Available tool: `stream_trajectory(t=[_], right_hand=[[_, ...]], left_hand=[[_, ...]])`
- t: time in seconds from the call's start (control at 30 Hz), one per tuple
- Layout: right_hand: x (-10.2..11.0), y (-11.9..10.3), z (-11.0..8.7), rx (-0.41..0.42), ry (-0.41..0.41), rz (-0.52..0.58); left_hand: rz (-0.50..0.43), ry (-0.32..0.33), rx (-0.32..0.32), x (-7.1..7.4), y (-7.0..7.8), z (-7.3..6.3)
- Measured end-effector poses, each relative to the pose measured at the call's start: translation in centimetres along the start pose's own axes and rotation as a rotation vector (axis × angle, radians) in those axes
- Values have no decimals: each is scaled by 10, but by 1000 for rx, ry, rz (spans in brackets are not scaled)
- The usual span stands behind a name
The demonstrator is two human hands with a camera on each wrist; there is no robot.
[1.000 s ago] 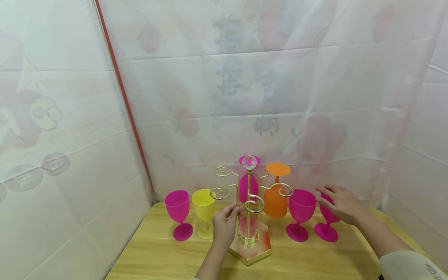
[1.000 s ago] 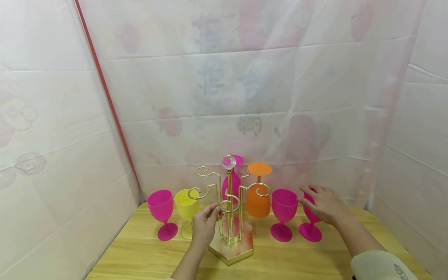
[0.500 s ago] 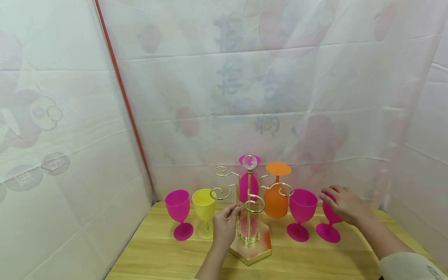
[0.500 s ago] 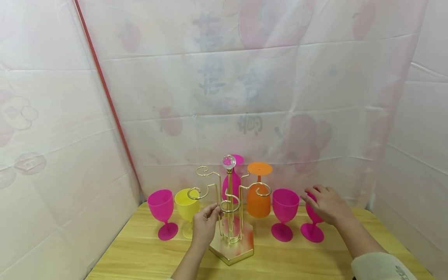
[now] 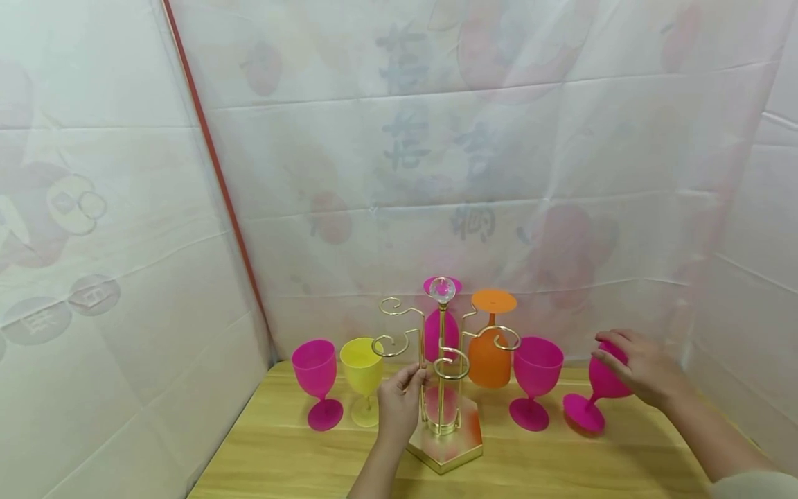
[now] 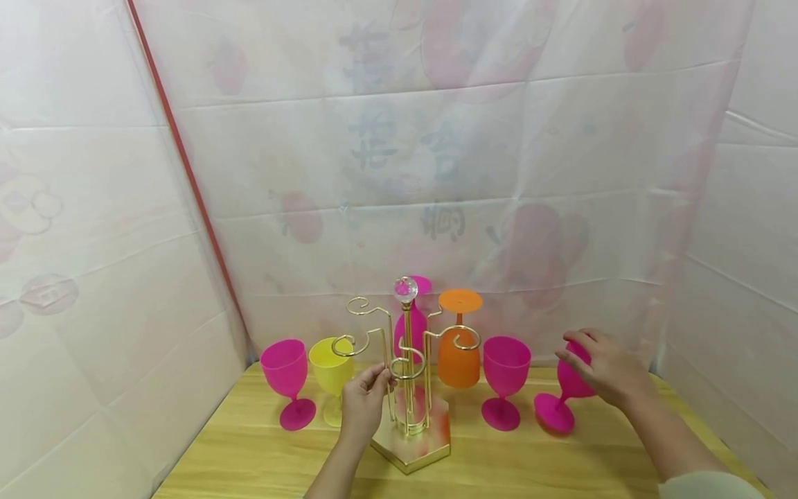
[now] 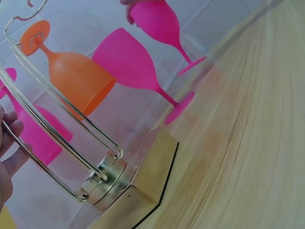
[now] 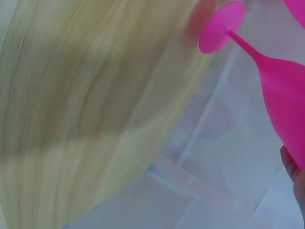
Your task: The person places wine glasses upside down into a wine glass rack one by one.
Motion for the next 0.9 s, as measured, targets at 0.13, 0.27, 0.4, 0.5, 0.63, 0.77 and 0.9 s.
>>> stream_trajectory(t=[0.13, 0.27, 0.4, 0.5, 0.63, 0.77, 0.9], right_hand=[[12, -8, -6, 24, 43, 22], [20, -20, -14, 52, 96, 63], [26, -28, -19, 73, 129, 169], [29, -31, -21, 75, 135, 255], [32, -35, -24, 43, 142, 313], [33, -40, -27, 27, 164, 379], [31, -49, -30, -3, 176, 479]], left_hand=[[11, 12, 6, -1, -1, -1], [22, 36, 12, -2, 0, -2], [17, 52, 16, -3, 1, -1], [11, 51, 19, -3, 2, 0], [10, 50, 18, -3, 1, -1], [24, 61, 4, -4, 1, -2], [29, 66, -7, -4, 2, -2]])
Point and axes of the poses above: each hand's wrist, its own z-axis towards the middle knuckle, its own x-axis out of the back of the hand, y = z × x, the point moved 1 cm from there along z, towards the middle knuckle, and after that the axes turned 9 degrees about -x, right-handed, at the moved point
